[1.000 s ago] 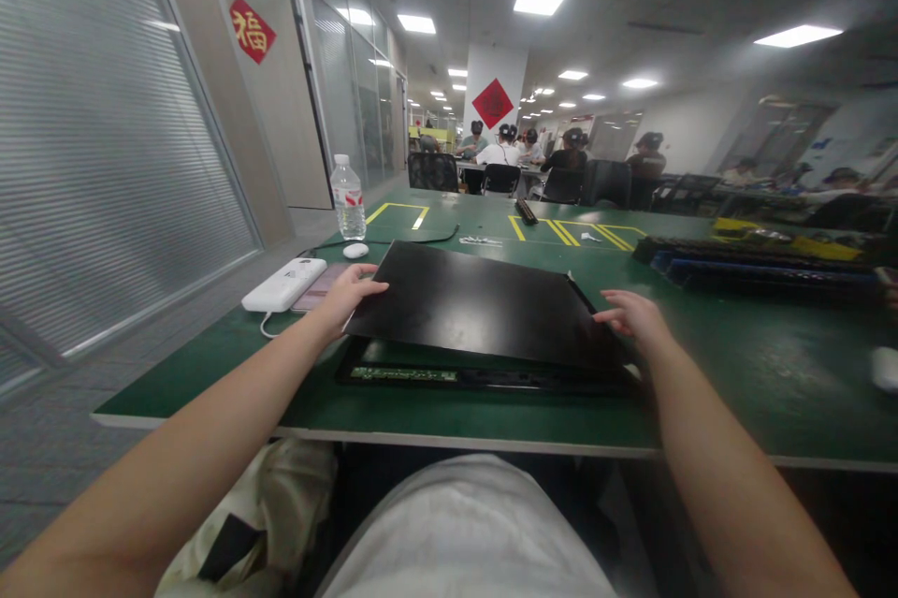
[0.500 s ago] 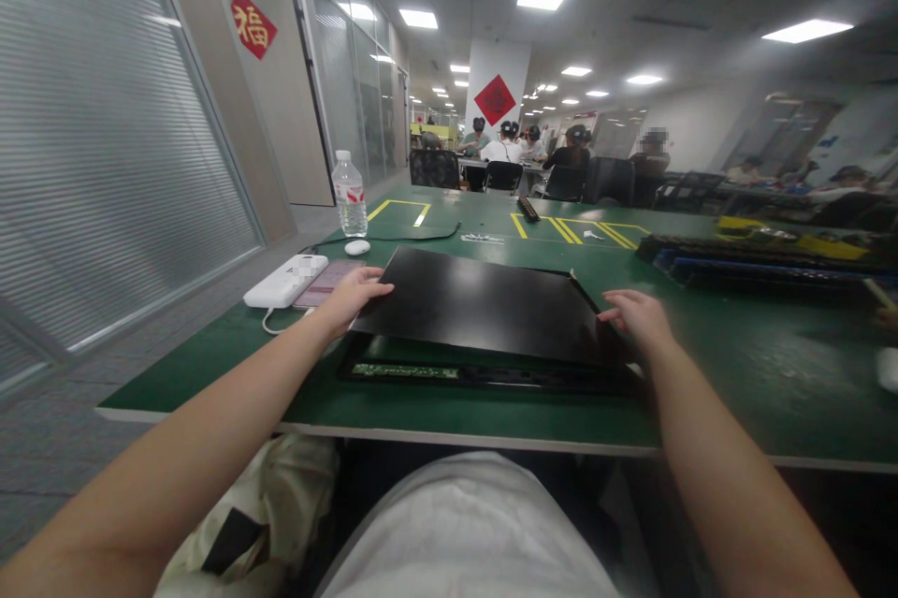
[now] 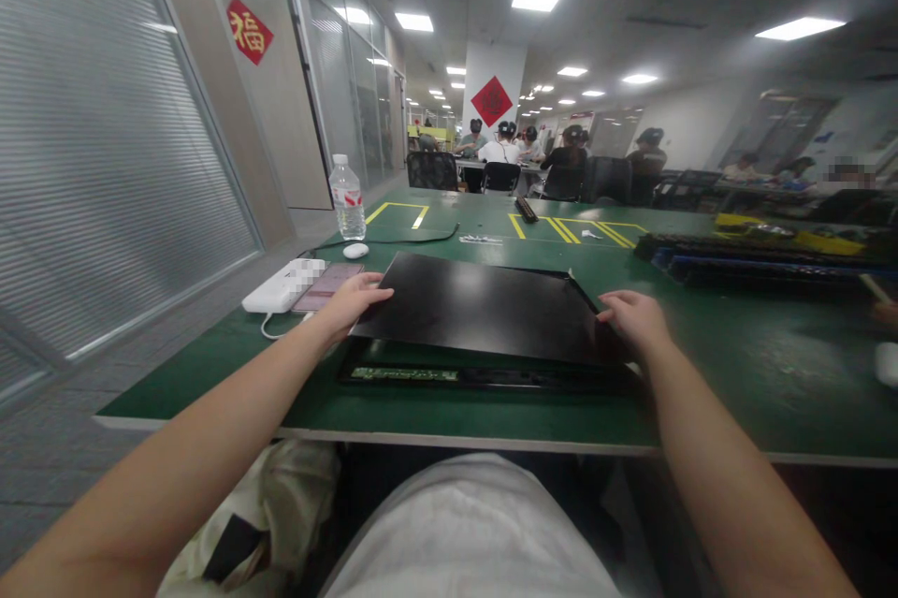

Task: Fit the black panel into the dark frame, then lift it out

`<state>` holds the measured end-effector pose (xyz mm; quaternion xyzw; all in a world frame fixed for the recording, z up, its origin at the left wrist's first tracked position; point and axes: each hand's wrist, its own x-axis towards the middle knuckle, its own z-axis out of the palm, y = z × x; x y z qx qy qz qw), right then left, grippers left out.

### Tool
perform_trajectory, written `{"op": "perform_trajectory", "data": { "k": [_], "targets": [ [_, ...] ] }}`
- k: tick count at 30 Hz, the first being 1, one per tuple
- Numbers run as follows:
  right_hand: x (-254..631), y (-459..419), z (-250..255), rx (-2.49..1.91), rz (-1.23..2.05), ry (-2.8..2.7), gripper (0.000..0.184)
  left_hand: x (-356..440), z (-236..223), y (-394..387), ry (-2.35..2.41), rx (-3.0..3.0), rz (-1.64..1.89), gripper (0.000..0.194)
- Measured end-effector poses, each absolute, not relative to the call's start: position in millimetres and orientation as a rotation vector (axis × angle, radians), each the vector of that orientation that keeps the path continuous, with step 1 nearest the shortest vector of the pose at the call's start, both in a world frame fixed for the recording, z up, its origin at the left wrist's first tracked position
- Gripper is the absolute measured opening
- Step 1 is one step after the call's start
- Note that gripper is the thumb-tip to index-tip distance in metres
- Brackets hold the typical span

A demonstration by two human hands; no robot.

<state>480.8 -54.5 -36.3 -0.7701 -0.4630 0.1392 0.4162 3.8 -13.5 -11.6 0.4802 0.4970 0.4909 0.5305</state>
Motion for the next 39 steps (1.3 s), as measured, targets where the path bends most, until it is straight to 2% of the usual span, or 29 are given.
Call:
{"op": "perform_trajectory", "data": {
  "k": [18, 39],
  "targets": [
    [467.5, -62.3, -24.6, -2.078, 0.185, -1.286, 0.03, 4.3, -19.0, -7.9, 1.113, 1.154, 1.125, 0.046],
    [469.5, -59.8, -28.1, -2.072, 0.158, -1.323, 0.032, -0.8, -23.3, -3.9, 1.109, 1.229, 1.065, 0.053]
  ]
}}
